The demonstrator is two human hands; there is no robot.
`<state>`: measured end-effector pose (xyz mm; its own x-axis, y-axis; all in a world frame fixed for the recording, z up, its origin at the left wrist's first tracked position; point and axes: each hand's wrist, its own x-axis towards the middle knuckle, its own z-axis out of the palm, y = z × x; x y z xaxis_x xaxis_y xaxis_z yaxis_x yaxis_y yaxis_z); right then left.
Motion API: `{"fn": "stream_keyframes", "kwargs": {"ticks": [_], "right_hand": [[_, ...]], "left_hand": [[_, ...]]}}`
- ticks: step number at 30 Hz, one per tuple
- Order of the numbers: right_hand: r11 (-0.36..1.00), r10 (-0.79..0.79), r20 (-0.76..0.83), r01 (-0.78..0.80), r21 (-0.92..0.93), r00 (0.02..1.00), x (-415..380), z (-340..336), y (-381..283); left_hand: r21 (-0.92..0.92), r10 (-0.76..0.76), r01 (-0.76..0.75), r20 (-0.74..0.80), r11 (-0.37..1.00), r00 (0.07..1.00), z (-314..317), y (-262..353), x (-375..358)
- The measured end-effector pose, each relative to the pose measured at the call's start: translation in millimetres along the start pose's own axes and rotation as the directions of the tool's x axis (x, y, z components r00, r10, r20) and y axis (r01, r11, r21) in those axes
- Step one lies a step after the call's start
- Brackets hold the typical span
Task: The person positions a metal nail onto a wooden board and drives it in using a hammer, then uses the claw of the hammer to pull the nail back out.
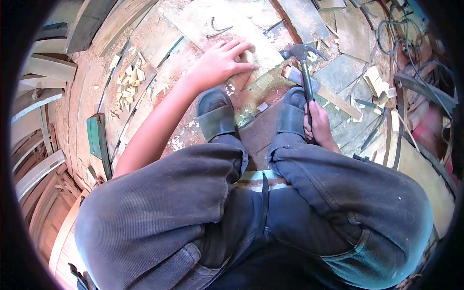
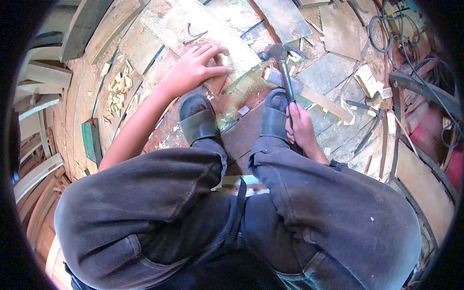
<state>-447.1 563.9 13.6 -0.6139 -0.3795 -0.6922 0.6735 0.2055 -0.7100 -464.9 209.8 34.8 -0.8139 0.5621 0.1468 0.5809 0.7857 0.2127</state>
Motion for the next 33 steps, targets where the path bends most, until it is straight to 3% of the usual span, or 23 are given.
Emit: {"fn": "stream_keyframes", "kwargs": {"ticks": [4, 7, 10, 11, 13, 15, 16, 17, 19, 22, 25, 28, 31, 33], "right_hand": [[1.000, 0.001, 0.003, -0.001, 0.002, 1.000, -1, 1, -2], [1.000, -0.007, 0.001, 0.007, -0.019, 1.000, -1, 1, -3], [0.999, -0.010, -0.007, 0.010, -0.030, 1.000, 0, 1, -2], [1.000, -0.006, -0.010, 0.006, -0.028, 1.000, -1, 1, -1], [1.000, -0.011, 0.006, 0.011, -0.021, 1.000, 1, -1, -1], [1.000, 0.000, 0.015, 0.000, 0.001, 1.000, 0, -1, -1], [1.000, 0.000, 0.018, 0.000, -0.002, 1.000, -2, -1, 0], [1.000, -0.003, 0.020, 0.003, -0.006, 1.000, -1, -1, 0], [1.000, -0.008, 0.022, 0.008, -0.005, 1.000, 0, -1, -1], [1.000, -0.002, 0.021, 0.001, 0.014, 1.000, 1, -2, 1], [1.000, -0.004, 0.025, 0.003, 0.010, 1.000, 1, -3, 2], [1.000, -0.010, 0.031, 0.010, 0.017, 0.999, 1, -3, 1], [1.000, -0.002, 0.034, 0.002, 0.026, 0.999, 1, -2, 0], [1.000, -0.002, 0.040, 0.001, 0.027, 0.999, 1, -4, 0]], "left_hand": [[0.003, 0.025, -0.024, -0.034, 1.000, 0.999, -3, -5, 2], [-0.097, -0.052, 0.046, -0.065, 0.994, 0.997, -3, -3, 3], [-0.315, -0.383, 0.357, -0.025, 0.879, 0.923, -18, 21, -6], [-0.307, -0.415, 0.443, 0.157, 0.842, 0.896, -23, 31, -9], [-0.240, -0.435, 0.603, 0.501, 0.761, 0.748, -27, 51, -17], [-0.324, -0.449, 0.597, 0.428, 0.734, 0.784, 3, 74, -33], [-0.435, -0.387, 0.741, 0.653, 0.512, 0.651, -1, 80, -25], [-0.344, -0.317, 0.899, 0.850, 0.272, 0.421, -8, 88, -16], [-0.490, -0.318, 0.719, 0.668, 0.493, 0.673, 18, 96, -28], [-0.429, -0.345, 0.604, 0.539, 0.672, 0.768, 26, 95, -23], [-0.478, -0.305, 0.358, 0.187, 0.802, 0.934, 37, 99, -22], [-0.273, -0.316, 0.382, 0.256, 0.883, 0.913, 36, 107, -12], [-0.076, -0.323, 0.388, 0.420, 0.919, 0.848, 46, 109, -14], [-0.070, -0.306, 0.368, 0.424, 0.927, 0.853, 49, 107, -17]]}}
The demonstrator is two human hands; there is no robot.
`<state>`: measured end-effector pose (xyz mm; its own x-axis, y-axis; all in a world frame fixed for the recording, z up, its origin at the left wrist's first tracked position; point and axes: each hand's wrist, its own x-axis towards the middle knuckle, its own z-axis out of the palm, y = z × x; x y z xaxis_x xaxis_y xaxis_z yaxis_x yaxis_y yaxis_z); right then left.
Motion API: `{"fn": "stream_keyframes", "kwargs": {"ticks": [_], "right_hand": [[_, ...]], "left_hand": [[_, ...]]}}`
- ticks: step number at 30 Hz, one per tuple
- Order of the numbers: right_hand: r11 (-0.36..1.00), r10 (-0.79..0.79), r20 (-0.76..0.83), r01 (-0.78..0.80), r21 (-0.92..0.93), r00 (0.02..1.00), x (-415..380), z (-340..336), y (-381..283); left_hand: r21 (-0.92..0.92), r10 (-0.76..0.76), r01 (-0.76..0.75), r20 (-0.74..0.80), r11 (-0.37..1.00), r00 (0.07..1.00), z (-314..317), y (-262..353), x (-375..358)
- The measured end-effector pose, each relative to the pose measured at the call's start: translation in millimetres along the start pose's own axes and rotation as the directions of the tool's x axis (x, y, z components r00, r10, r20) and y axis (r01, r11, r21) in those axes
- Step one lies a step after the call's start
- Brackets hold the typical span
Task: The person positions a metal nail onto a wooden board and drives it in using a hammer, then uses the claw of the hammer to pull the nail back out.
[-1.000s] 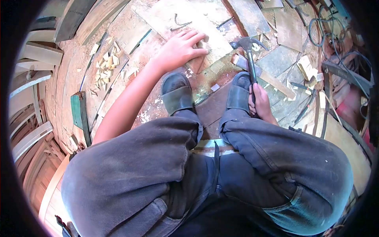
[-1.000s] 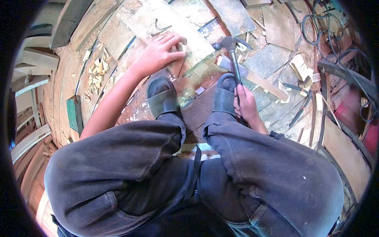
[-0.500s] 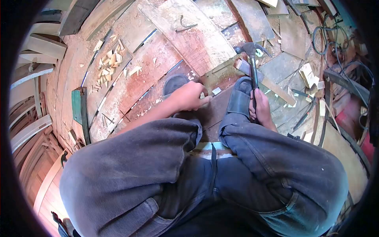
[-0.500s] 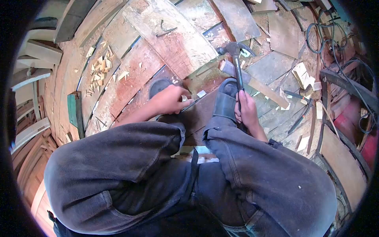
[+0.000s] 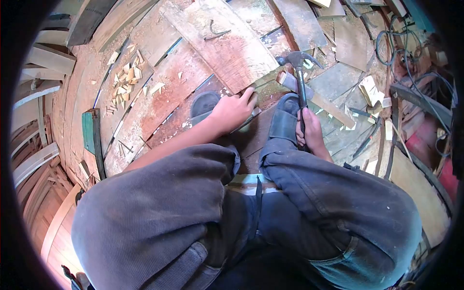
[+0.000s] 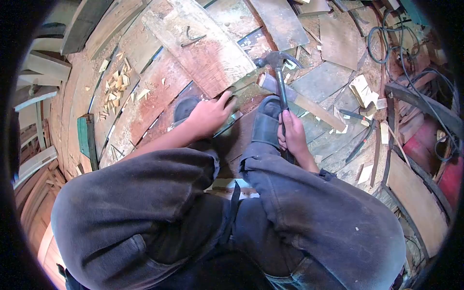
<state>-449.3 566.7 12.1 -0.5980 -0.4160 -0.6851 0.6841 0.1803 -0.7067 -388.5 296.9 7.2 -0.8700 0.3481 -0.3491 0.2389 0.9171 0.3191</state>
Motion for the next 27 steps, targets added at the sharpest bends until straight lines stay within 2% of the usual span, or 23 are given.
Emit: {"fn": "stream_keyframes", "kwargs": {"ticks": [7, 10, 13, 19, 22, 25, 27], "right_hand": [[1.000, -0.005, 0.013, 0.005, -0.016, 1.000, -1, -1, -1], [1.000, 0.000, 0.014, 0.001, -0.010, 1.000, 0, -2, 0], [1.000, 0.002, 0.010, -0.002, -0.007, 1.000, -1, -1, -1], [1.000, 0.000, 0.011, 0.000, -0.014, 1.000, 0, -2, 0], [1.000, 0.004, 0.002, -0.004, -0.029, 1.000, 0, -3, 2], [1.000, 0.004, 0.005, -0.004, -0.023, 1.000, 1, -3, 1], [1.000, 0.004, 0.006, -0.004, -0.011, 1.000, 1, -2, 1]], "left_hand": [[-0.009, 0.115, -0.116, -0.061, 0.993, 0.991, 3, -6, -1], [0.029, 0.248, -0.248, -0.241, 0.968, 0.938, 4, -15, -1], [-0.005, 0.281, -0.294, -0.277, 0.956, 0.919, -5, -26, -2], [0.025, 0.190, -0.188, -0.168, 0.982, 0.967, -6, -18, -7], [0.004, 0.137, -0.137, -0.001, 0.991, 0.991, 1, -20, -5], [-0.122, 0.138, -0.153, -0.126, 0.981, 0.982, 10, -25, 3], [-0.130, 0.122, -0.127, -0.050, 0.983, 0.991, 11, -25, 4]]}}
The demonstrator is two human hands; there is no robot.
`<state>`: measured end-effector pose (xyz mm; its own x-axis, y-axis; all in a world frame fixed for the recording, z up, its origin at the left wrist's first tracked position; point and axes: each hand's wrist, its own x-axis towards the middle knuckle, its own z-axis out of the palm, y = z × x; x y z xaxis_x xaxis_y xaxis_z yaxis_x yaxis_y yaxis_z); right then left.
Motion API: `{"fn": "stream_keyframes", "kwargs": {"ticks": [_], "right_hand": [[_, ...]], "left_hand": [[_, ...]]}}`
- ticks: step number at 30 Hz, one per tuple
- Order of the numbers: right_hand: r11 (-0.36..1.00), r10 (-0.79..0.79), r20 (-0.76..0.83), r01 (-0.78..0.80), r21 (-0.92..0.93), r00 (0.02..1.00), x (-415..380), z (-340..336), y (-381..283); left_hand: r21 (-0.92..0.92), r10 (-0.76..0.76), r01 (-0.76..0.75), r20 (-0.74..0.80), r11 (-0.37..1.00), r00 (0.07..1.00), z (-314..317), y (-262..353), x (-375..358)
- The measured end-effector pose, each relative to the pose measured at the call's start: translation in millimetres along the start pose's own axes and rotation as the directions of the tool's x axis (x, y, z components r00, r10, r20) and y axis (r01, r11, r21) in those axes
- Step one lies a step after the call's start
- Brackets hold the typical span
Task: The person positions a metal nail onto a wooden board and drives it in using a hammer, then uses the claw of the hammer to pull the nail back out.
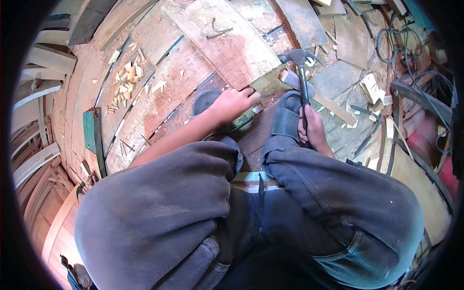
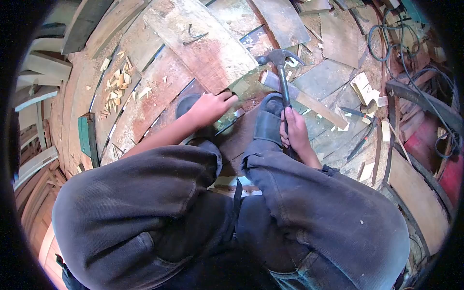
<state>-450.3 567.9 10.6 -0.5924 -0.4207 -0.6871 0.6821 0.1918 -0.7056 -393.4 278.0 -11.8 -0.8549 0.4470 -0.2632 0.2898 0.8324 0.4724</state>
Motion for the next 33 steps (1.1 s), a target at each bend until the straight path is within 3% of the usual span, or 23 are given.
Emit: {"fn": "stream_keyframes", "kwargs": {"ticks": [1, 2, 6, 10, 13, 14, 17, 24, 33], "right_hand": [[1.000, 0.003, 0.000, -0.003, 0.003, 1.000, 0, 0, 0], [1.000, 0.006, 0.001, -0.006, 0.004, 1.000, -1, 0, -1], [1.000, 0.007, 0.003, -0.007, 0.023, 1.000, 0, 0, 2], [1.000, 0.007, 0.008, -0.007, 0.018, 1.000, 0, -1, 0], [0.999, 0.021, 0.006, -0.021, 0.024, 1.000, 0, -2, 0], [1.000, 0.012, -0.001, -0.012, 0.004, 1.000, 0, -1, -1], [1.000, 0.026, -0.009, -0.026, 0.007, 1.000, 0, 0, -3], [1.000, -0.008, 0.015, 0.007, 0.010, 1.000, 1, -1, 1], [1.000, -0.002, 0.012, 0.002, 0.012, 1.000, 1, -2, 2]], "left_hand": [[-0.002, -0.018, 0.018, 0.033, 1.000, 0.999, -1, 1, 1], [-0.051, -0.053, 0.051, -0.028, 0.997, 0.998, 0, 2, 0], [-0.417, -0.095, -0.089, -0.399, 0.904, 0.912, -14, 10, -1], [-0.710, -0.263, 0.051, -0.192, 0.702, 0.945, -99, 32, -2], [-0.892, -0.333, -0.146, -0.306, 0.429, 0.892, -104, 23, 6], [-0.975, -0.389, -0.157, -0.208, 0.159, 0.898, -104, 18, 7], [-0.980, -0.454, -0.196, -0.186, 0.024, 0.871, -104, 9, 7], [-0.962, -0.545, -0.262, -0.178, -0.081, 0.820, -93, 5, 0], [-0.952, -0.602, -0.284, -0.159, -0.117, 0.782, -90, 2, -8]]}}
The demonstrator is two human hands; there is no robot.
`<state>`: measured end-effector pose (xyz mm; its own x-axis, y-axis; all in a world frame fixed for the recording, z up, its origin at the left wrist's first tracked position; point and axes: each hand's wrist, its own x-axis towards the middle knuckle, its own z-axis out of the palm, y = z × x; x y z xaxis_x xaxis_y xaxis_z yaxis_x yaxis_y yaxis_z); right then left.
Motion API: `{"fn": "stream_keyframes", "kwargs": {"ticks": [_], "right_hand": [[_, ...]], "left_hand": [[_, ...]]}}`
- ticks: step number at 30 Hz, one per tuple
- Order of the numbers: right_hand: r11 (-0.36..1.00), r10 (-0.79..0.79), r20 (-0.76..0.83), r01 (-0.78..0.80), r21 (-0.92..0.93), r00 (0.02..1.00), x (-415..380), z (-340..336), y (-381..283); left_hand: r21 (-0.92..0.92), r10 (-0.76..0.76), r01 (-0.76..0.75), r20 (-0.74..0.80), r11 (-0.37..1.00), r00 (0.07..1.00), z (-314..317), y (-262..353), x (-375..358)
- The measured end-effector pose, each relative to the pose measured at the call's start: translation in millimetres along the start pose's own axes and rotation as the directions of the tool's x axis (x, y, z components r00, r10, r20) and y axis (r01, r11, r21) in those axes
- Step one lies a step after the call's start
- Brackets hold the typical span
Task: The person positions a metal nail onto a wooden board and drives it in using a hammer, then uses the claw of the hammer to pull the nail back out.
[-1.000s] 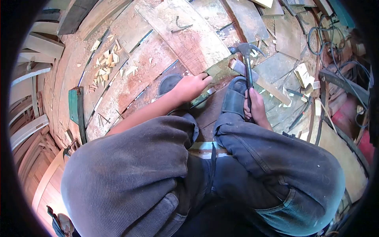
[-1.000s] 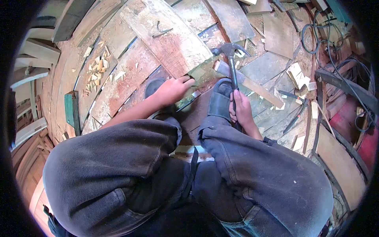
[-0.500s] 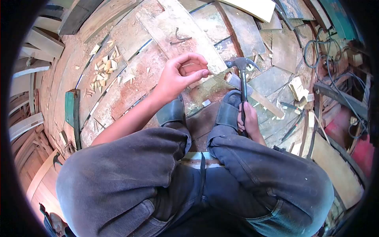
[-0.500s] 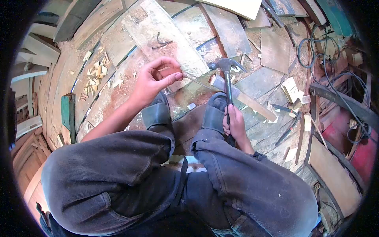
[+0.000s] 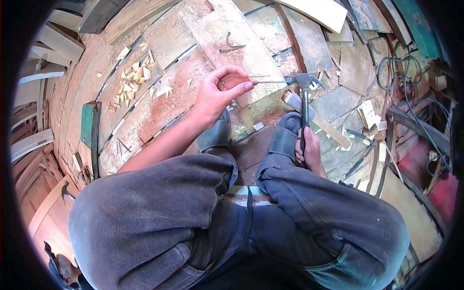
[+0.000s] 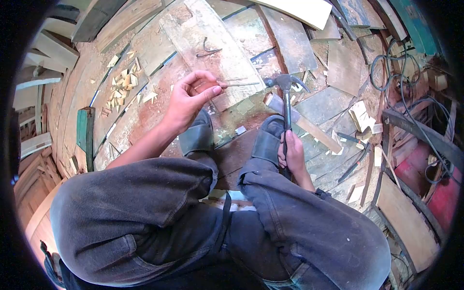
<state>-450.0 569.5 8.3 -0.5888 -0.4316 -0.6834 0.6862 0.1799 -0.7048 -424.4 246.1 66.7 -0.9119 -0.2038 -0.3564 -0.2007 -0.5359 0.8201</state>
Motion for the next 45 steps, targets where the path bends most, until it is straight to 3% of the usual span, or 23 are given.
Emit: {"fn": "stream_keyframes", "kwargs": {"ticks": [6, 9, 15, 21, 27, 30, 33, 37, 40, 45], "right_hand": [[1.000, -0.001, -0.003, 0.001, -0.018, 1.000, 1, -1, 1], [1.000, 0.005, -0.005, -0.005, -0.016, 1.000, 0, 1, -1], [1.000, -0.007, -0.015, 0.007, -0.017, 1.000, 1, 0, 1], [0.999, -0.018, -0.001, 0.018, -0.033, 1.000, 2, 0, 1], [0.999, -0.015, -0.002, 0.015, -0.035, 1.000, 1, 1, 0], [0.999, -0.006, -0.015, 0.005, -0.042, 1.000, 0, 2, -1], [0.999, -0.033, -0.045, 0.032, -0.040, 0.998, -5, 8, -2], [0.984, -0.129, -0.134, 0.109, -0.144, 0.983, -17, 13, 2], [0.852, -0.356, -0.115, 0.272, -0.446, 0.927, -25, 8, -6], [0.748, -0.410, -0.042, 0.310, -0.587, 0.911, -27, 25, -24]], "left_hand": [[-0.005, -0.010, 0.010, -0.051, 1.000, 0.999, -12, -9, -2], [0.171, -0.029, 0.050, -0.123, 0.984, 0.992, -28, -19, -2], [0.429, -0.024, 0.060, -0.089, 0.901, 0.996, -60, -30, 2], [0.447, -0.036, 0.069, -0.081, 0.892, 0.996, -66, -32, 4], [0.733, 0.116, -0.107, 0.038, 0.672, 0.993, -61, -24, -2], [0.811, 0.160, -0.183, 0.112, 0.556, 0.981, -63, -26, -4], [0.825, 0.210, -0.211, 0.115, 0.524, 0.971, -57, -25, -3], [0.824, 0.262, -0.236, 0.111, 0.515, 0.959, -46, -24, 0], [0.839, 0.277, -0.242, 0.114, 0.488, 0.954, -42, -27, 4], [0.895, 0.279, -0.232, 0.128, 0.381, 0.952, -34, -23, 7]]}}
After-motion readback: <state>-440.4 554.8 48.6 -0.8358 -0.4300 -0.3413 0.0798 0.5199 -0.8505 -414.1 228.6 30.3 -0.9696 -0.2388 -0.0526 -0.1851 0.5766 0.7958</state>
